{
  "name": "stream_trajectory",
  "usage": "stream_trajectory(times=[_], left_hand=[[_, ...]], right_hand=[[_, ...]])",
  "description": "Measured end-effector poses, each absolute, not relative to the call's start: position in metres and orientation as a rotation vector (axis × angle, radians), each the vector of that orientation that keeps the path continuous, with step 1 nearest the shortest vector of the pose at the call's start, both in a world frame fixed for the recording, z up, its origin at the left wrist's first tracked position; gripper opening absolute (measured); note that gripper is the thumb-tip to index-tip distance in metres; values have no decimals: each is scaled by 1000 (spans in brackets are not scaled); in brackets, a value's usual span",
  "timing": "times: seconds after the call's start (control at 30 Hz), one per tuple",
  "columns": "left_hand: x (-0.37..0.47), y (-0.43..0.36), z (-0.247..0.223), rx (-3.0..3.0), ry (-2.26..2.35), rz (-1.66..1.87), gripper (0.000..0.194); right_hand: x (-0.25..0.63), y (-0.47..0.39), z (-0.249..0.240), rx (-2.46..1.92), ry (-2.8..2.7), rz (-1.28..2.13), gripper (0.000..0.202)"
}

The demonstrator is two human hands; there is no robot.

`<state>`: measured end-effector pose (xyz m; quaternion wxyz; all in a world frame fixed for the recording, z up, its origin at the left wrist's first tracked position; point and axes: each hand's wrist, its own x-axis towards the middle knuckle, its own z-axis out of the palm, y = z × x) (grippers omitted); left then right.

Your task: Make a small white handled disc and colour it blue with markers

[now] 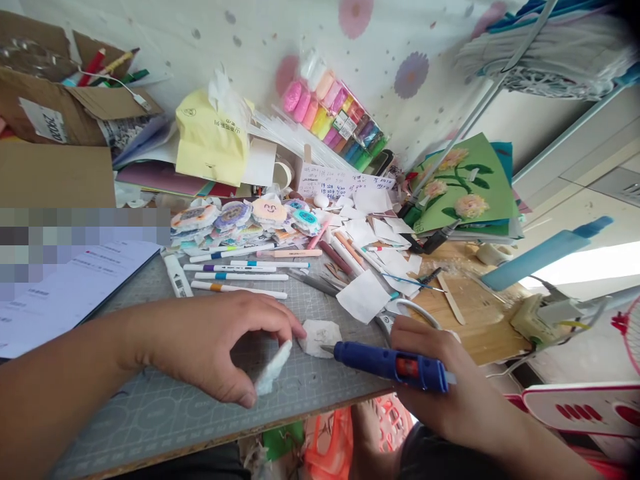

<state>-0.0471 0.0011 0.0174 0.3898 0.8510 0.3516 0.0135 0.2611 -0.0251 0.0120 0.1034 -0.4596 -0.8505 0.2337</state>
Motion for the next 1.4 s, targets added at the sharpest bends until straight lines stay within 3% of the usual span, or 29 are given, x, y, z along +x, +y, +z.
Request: stream_trajectory(times=[1.03,1.23,1.4], left_hand=[[-49,2,15,2192,861,48,50],[-47,3,16,2184,874,38,51],[-47,4,16,2188,864,54,47]], right_hand=[[268,-22,21,-1322,-2464,675,16],[273,-23,18,-1363,-2526,659,26],[272,-25,22,-1358,-2481,643,17]])
